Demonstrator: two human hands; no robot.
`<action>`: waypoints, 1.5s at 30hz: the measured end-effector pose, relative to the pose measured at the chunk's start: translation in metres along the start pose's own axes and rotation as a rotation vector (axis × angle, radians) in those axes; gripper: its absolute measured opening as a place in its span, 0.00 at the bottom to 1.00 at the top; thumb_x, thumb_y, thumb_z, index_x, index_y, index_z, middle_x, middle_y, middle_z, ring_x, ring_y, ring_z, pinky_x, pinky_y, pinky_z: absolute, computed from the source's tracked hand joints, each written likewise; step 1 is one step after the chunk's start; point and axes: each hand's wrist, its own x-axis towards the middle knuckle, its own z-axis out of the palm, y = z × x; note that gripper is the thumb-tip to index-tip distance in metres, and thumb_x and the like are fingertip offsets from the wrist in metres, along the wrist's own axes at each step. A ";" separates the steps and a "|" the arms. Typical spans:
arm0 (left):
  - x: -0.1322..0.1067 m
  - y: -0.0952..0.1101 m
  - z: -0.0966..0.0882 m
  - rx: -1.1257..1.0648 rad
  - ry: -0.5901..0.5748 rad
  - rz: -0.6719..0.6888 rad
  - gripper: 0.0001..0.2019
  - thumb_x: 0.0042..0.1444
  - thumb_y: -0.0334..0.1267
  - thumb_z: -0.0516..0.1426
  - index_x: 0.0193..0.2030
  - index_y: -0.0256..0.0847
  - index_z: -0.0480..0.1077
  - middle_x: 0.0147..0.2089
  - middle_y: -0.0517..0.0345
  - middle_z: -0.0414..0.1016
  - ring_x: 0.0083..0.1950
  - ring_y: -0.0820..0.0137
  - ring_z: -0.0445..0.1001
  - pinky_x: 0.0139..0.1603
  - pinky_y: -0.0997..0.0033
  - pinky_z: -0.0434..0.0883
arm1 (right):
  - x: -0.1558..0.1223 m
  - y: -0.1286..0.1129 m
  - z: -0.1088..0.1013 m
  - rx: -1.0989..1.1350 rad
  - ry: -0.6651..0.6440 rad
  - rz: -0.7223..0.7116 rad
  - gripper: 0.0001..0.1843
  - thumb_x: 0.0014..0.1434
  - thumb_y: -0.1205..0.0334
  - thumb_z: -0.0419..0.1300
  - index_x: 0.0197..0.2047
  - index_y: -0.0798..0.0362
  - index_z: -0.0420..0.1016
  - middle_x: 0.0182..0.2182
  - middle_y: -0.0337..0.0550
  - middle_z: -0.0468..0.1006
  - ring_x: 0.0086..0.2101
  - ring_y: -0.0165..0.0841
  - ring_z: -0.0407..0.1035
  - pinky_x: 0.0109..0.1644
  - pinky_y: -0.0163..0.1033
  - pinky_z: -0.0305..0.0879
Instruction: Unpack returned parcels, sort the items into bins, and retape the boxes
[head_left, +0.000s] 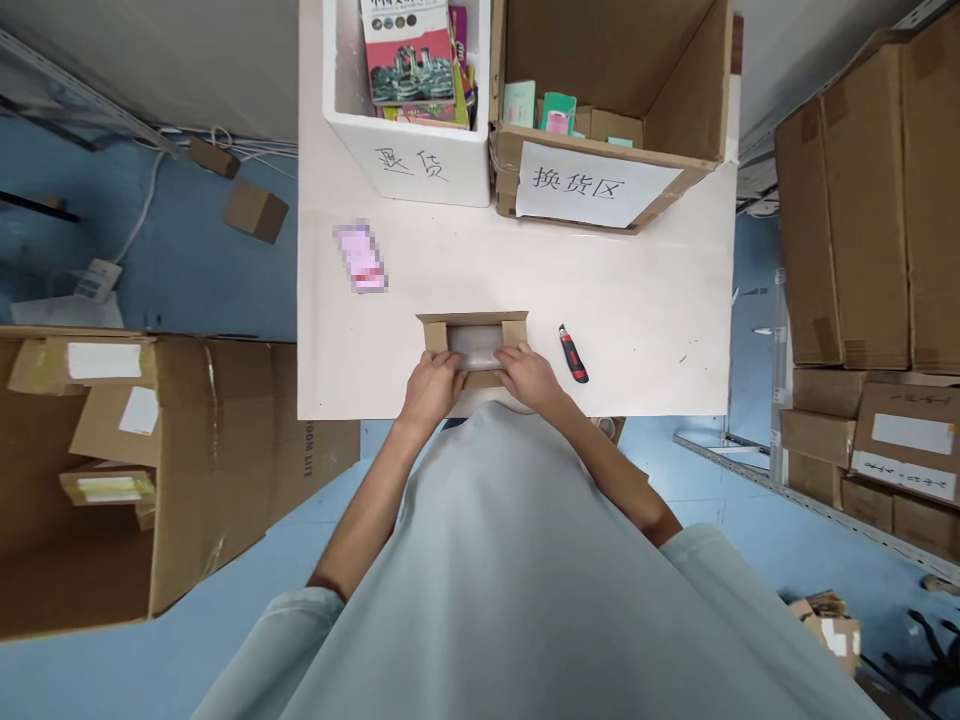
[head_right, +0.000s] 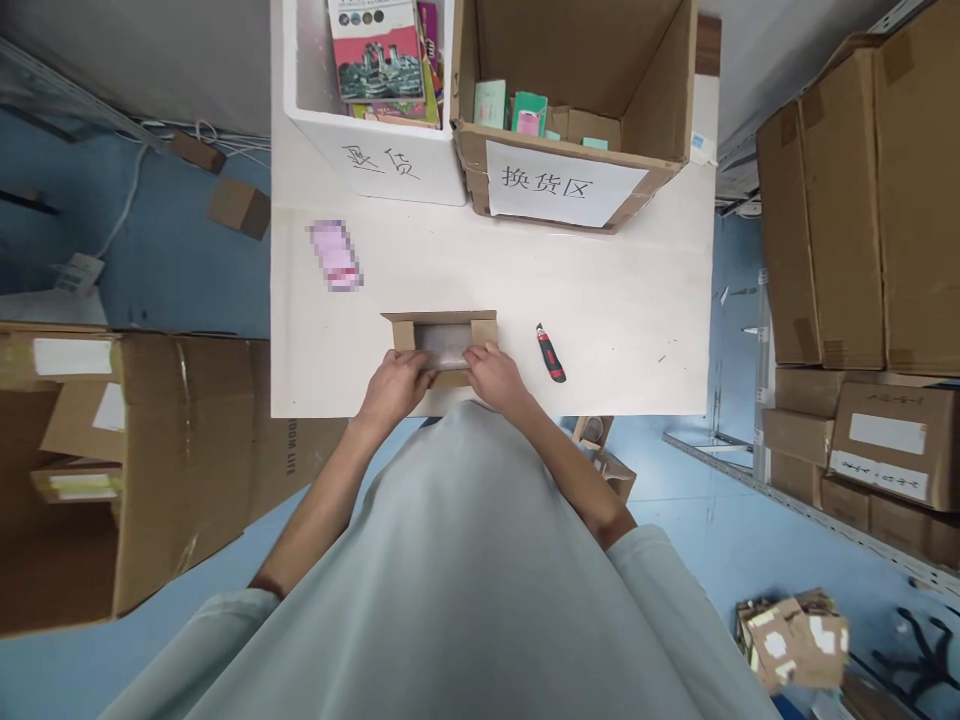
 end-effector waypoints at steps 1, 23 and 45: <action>-0.006 -0.001 -0.005 -0.025 0.021 -0.002 0.15 0.66 0.47 0.62 0.55 0.47 0.83 0.58 0.40 0.85 0.61 0.38 0.72 0.71 0.39 0.71 | -0.006 0.001 -0.002 0.003 0.010 -0.001 0.19 0.80 0.61 0.61 0.69 0.50 0.83 0.65 0.52 0.85 0.62 0.52 0.73 0.62 0.54 0.80; -0.030 -0.055 -0.041 -0.075 0.252 -0.186 0.19 0.70 0.51 0.59 0.57 0.47 0.84 0.58 0.45 0.87 0.62 0.46 0.77 0.69 0.42 0.76 | -0.061 0.050 0.005 0.204 0.284 0.263 0.30 0.73 0.43 0.71 0.71 0.48 0.82 0.71 0.55 0.80 0.67 0.58 0.73 0.76 0.70 0.70; 0.089 0.031 0.013 0.716 -0.533 0.363 0.16 0.66 0.31 0.59 0.55 0.30 0.85 0.58 0.28 0.86 0.66 0.41 0.81 0.71 0.45 0.72 | -0.047 0.034 0.000 0.007 0.127 0.176 0.32 0.69 0.59 0.75 0.73 0.57 0.79 0.79 0.64 0.69 0.80 0.60 0.57 0.80 0.66 0.63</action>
